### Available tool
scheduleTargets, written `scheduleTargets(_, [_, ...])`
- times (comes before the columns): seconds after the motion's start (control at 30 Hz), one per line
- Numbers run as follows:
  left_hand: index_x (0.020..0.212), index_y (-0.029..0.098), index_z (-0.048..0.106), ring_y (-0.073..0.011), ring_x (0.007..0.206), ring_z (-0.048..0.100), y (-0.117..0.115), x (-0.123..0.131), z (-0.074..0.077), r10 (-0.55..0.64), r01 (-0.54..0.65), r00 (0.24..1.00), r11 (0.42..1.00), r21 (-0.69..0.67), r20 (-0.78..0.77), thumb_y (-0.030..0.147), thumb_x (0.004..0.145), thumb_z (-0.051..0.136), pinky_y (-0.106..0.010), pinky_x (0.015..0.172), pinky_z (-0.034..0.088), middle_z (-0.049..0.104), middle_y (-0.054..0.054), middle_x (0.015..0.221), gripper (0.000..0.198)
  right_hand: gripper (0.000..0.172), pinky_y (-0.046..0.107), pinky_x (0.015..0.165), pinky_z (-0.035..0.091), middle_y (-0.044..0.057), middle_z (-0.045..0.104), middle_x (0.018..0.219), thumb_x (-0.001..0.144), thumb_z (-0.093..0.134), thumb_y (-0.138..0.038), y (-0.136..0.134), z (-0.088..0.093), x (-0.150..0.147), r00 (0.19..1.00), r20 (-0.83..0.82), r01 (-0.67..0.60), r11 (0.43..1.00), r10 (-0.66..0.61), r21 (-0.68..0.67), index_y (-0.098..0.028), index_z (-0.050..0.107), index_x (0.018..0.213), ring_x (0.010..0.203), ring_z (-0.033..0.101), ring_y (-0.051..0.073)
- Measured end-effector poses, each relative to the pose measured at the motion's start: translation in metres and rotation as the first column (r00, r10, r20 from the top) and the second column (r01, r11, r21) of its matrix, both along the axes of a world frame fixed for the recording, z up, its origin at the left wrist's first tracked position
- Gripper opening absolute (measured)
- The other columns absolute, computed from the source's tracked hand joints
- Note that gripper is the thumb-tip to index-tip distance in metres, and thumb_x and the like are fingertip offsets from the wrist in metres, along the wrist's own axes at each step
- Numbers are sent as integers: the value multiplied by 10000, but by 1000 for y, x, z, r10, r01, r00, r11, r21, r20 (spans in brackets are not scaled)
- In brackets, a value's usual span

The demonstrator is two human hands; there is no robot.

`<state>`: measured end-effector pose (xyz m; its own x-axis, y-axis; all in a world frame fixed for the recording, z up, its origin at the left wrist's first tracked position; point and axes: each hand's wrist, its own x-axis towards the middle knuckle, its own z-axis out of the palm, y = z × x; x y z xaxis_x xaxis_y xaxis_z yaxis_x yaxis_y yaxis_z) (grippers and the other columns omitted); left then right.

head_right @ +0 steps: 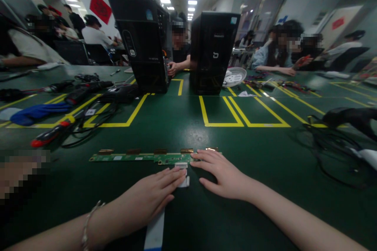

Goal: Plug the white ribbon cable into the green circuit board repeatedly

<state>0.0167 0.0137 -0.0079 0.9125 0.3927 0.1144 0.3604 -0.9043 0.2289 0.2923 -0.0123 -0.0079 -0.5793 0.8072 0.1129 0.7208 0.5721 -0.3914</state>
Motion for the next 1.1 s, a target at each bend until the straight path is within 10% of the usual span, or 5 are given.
scheduleTargets(1.1, [1438, 169, 442, -202, 1374, 428, 13, -3, 11, -90, 88, 993, 996, -20, -79, 264, 1022, 404, -381, 1146, 340, 457, -64, 1503, 429, 491, 528, 1168, 274, 48, 425, 1507, 934, 522, -389, 0, 2, 1, 998, 68, -12, 1000, 12, -4, -275, 475, 1410, 1410, 342, 247])
